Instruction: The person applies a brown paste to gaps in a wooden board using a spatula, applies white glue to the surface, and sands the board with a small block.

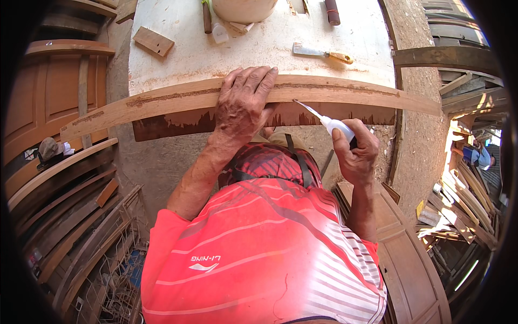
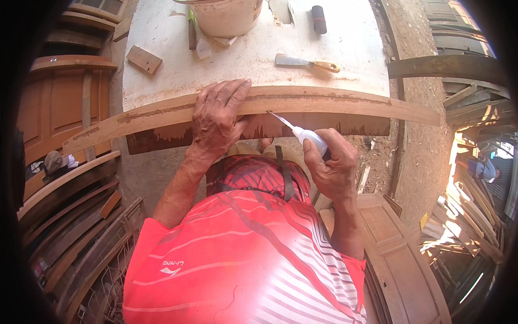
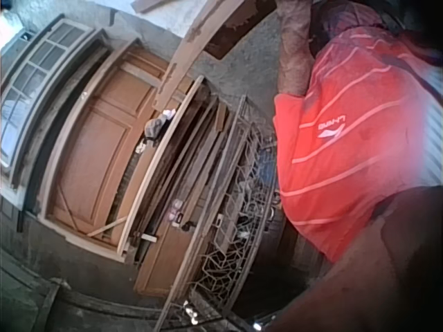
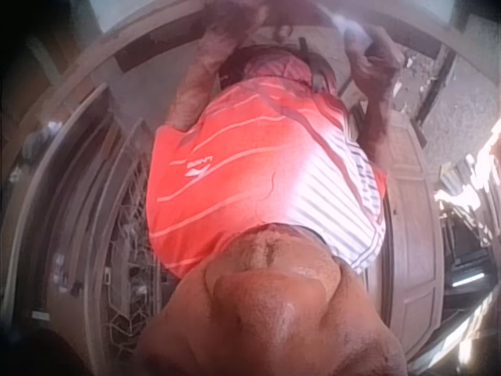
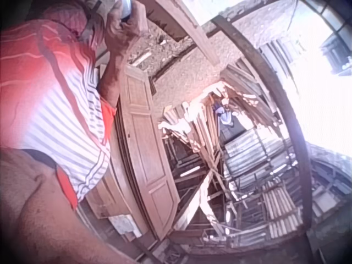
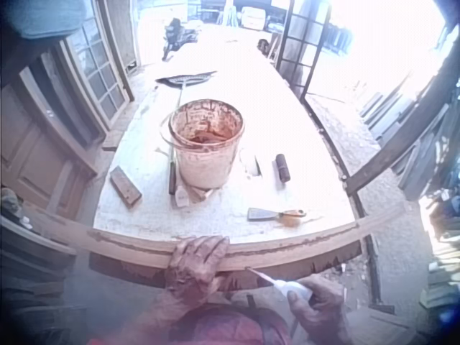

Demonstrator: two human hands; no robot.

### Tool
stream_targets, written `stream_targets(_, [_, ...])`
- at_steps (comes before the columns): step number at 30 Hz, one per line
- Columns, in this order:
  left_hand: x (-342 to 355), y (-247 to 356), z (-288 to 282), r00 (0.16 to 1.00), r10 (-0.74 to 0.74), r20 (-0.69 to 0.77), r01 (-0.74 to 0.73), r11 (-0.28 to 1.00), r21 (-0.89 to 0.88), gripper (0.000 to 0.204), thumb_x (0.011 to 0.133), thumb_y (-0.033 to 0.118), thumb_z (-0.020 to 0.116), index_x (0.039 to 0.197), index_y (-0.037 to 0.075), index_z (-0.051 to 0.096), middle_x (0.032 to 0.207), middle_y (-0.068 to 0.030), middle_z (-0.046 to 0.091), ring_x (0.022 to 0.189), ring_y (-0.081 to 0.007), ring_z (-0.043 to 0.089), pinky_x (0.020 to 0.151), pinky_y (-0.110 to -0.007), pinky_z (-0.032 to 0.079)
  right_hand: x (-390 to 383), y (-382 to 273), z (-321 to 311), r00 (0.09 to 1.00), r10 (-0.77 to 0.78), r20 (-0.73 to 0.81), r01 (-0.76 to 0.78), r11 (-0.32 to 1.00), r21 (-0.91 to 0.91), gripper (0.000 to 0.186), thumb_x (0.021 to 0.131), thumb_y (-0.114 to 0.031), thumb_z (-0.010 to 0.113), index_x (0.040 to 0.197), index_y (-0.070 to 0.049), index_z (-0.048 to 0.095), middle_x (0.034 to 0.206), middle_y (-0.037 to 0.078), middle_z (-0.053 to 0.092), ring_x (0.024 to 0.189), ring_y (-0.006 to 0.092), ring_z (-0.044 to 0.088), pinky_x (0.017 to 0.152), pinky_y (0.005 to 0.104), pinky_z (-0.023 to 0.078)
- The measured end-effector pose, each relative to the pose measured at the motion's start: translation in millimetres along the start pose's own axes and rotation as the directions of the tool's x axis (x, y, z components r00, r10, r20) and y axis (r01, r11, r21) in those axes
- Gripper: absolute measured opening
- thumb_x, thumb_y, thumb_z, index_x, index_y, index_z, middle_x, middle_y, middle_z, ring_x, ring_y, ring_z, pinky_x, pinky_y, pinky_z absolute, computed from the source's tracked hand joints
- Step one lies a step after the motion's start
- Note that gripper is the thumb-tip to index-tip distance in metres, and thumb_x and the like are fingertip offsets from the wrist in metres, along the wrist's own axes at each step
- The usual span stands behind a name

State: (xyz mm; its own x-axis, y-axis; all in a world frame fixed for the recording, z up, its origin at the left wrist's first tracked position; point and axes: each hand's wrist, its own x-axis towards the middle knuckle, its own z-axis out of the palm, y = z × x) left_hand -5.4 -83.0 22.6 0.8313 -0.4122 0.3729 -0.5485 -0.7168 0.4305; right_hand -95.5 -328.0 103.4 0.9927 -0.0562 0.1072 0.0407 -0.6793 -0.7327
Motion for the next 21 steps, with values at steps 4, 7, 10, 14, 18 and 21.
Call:
stream_targets(4, [0, 0, -1, 1.000, -0.002, 0.004, 0.002, 1.000, 0.000, 0.078, 0.069, 0.017, 0.087, 0.142, 0.012, 0.061, 0.136, -0.0058, 0.064, 0.128, -0.0249, 0.059, 0.114, -0.046, 0.041, 1, -1, -1, 1.000, -0.004, 0.005, 0.004, 1.000, -0.005, 0.013, 0.095, -0.013, 0.073, 0.098, -0.001, 0.071, 0.075, 0.004, 0.062, 0.065, 0.0110, 0.055, 0.059, 0.0293, 0.044])
stream_targets(7, [3, 2, 2, 1.000, -0.003, 0.012, 0.003, 1.000, 0.005, 0.078, 0.069, 0.016, 0.087, 0.142, 0.012, 0.061, 0.136, -0.0057, 0.064, 0.128, -0.0254, 0.059, 0.114, -0.046, 0.041, 1, -1, -5, 1.000, 0.019, 0.007, -0.020, 1.000, 0.016, 0.012, 0.093, -0.012, 0.074, 0.096, -0.001, 0.071, 0.075, 0.006, 0.063, 0.063, 0.0122, 0.056, 0.058, 0.0301, 0.045])
stream_targets(10, [1, 2, 2, 1.000, -0.017, 0.000, 0.017, 1.000, 0.000, 0.080, 0.068, 0.016, 0.089, 0.143, 0.013, 0.061, 0.137, -0.0056, 0.064, 0.129, -0.0256, 0.059, 0.115, -0.045, 0.041, 6, 3, -5, 1.000, 0.009, -0.004, -0.009, 0.998, 0.064, 0.011, 0.092, -0.011, 0.074, 0.095, -0.001, 0.072, 0.074, 0.008, 0.066, 0.062, 0.0129, 0.059, 0.055, 0.0307, 0.046])
stream_targets(14, [2, 2, -3, 0.999, -0.022, 0.047, 0.022, 1.000, 0.010, 0.093, 0.062, 0.020, 0.094, 0.148, 0.014, 0.058, 0.139, -0.0055, 0.063, 0.130, -0.0246, 0.058, 0.115, -0.045, 0.041, 14, 8, -12, 0.977, 0.199, 0.073, -0.211, 0.934, 0.287, 0.017, 0.096, -0.014, 0.072, 0.103, 0.001, 0.072, 0.081, 0.005, 0.069, 0.068, 0.0098, 0.060, 0.059, 0.0284, 0.047])
stream_targets(18, [19, 8, -22, 0.978, -0.092, 0.188, 0.100, 0.994, -0.035, 0.096, 0.065, 0.016, 0.093, 0.152, 0.015, 0.052, 0.140, -0.0110, 0.062, 0.131, -0.0296, 0.057, 0.114, -0.045, 0.038, 35, 29, -23, 0.973, 0.216, 0.080, -0.215, 0.723, 0.656, 0.025, 0.100, -0.014, 0.069, 0.119, 0.001, 0.068, 0.099, 0.008, 0.074, 0.084, 0.0138, 0.069, 0.076, 0.0295, 0.057])
stream_targets(21, [23, -1, -23, 0.959, -0.109, 0.261, 0.093, 0.993, 0.075, 0.082, 0.066, 0.007, 0.088, 0.143, 0.011, 0.058, 0.132, -0.0106, 0.066, 0.126, -0.0294, 0.060, 0.111, -0.045, 0.038, 66, 46, -41, 0.991, 0.125, -0.055, -0.055, 0.733, 0.679, 0.029, 0.100, -0.012, 0.066, 0.126, 0.001, 0.063, 0.111, 0.018, 0.075, 0.098, 0.0214, 0.074, 0.094, 0.0365, 0.058])
